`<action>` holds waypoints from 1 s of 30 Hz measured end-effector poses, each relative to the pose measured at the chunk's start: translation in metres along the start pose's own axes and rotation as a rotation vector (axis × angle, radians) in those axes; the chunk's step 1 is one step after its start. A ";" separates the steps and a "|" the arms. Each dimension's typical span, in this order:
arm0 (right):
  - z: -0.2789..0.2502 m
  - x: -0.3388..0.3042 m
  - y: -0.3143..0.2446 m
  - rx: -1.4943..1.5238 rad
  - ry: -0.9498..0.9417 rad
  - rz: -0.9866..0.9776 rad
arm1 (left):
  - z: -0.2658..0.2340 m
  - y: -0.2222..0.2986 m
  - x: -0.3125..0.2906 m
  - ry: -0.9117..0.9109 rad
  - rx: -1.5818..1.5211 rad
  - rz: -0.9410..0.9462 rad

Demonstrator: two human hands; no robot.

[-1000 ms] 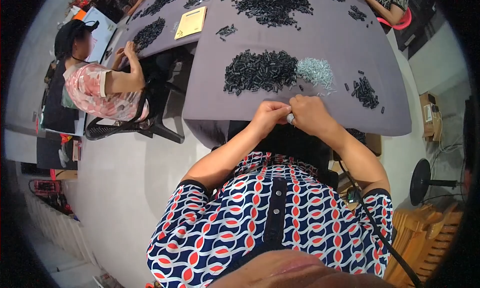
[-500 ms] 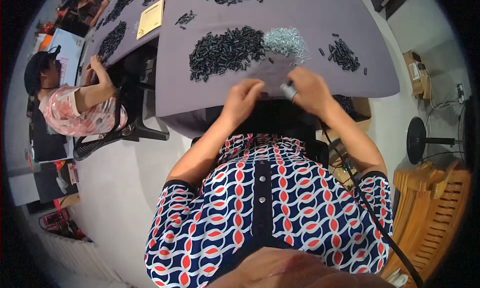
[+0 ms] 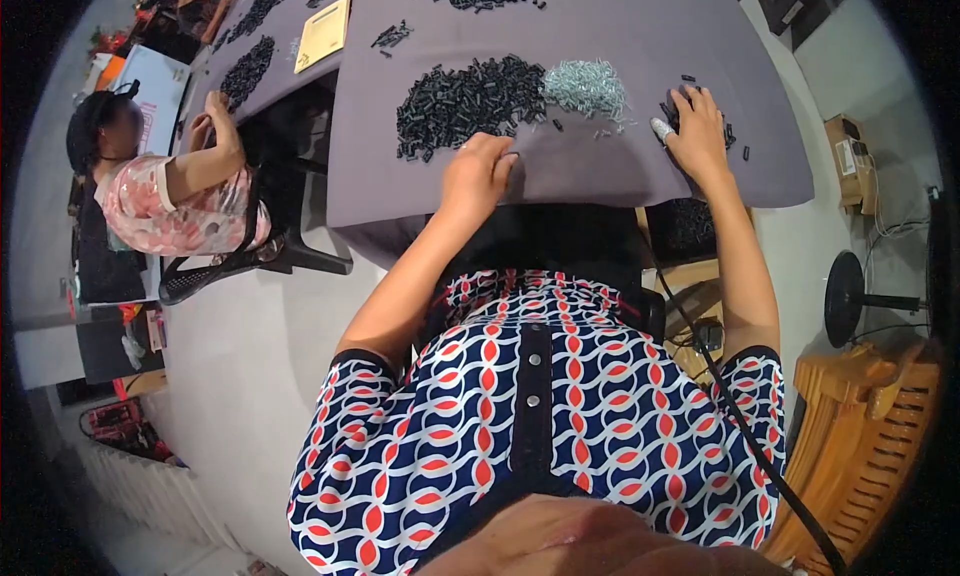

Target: The recorder is sorting small black and silver mechanical components into piles on a workbench.

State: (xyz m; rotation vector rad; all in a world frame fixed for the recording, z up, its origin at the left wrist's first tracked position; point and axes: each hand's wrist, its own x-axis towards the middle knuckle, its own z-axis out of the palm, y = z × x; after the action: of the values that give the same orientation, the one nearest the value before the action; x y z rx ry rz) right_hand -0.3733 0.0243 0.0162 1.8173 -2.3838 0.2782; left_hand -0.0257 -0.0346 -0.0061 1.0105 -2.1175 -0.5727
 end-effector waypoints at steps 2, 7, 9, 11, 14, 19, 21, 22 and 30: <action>0.001 0.001 0.002 0.057 0.040 0.002 | 0.005 0.000 0.009 -0.006 0.067 0.153; -0.001 -0.003 -0.008 0.139 0.169 -0.121 | 0.027 0.017 0.043 -0.055 0.134 0.302; -0.003 -0.006 -0.023 0.252 0.270 -0.231 | 0.035 0.017 0.057 -0.137 0.132 0.323; -0.010 -0.010 -0.041 0.291 0.221 -0.286 | 0.038 0.012 0.066 -0.194 0.254 0.371; -0.001 -0.011 -0.049 0.313 0.255 -0.334 | 0.038 0.014 0.071 -0.259 0.390 0.429; -0.004 -0.017 -0.078 0.484 0.273 -0.463 | 0.030 0.003 0.044 -0.104 0.238 0.374; -0.007 -0.017 -0.092 0.502 0.225 -0.519 | 0.017 0.002 0.019 0.010 -0.175 0.100; -0.007 -0.017 -0.101 0.516 0.181 -0.577 | 0.009 0.003 0.011 -0.029 -0.253 -0.088; 0.020 0.010 -0.155 0.435 0.114 -0.670 | -0.001 -0.027 -0.010 -0.032 -0.896 -0.533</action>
State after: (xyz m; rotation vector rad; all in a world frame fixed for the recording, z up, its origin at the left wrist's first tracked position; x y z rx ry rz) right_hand -0.2264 -0.0300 0.0090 2.5665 -1.5863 0.8261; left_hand -0.0072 -0.0434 -0.0269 0.9895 -1.3153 -1.6129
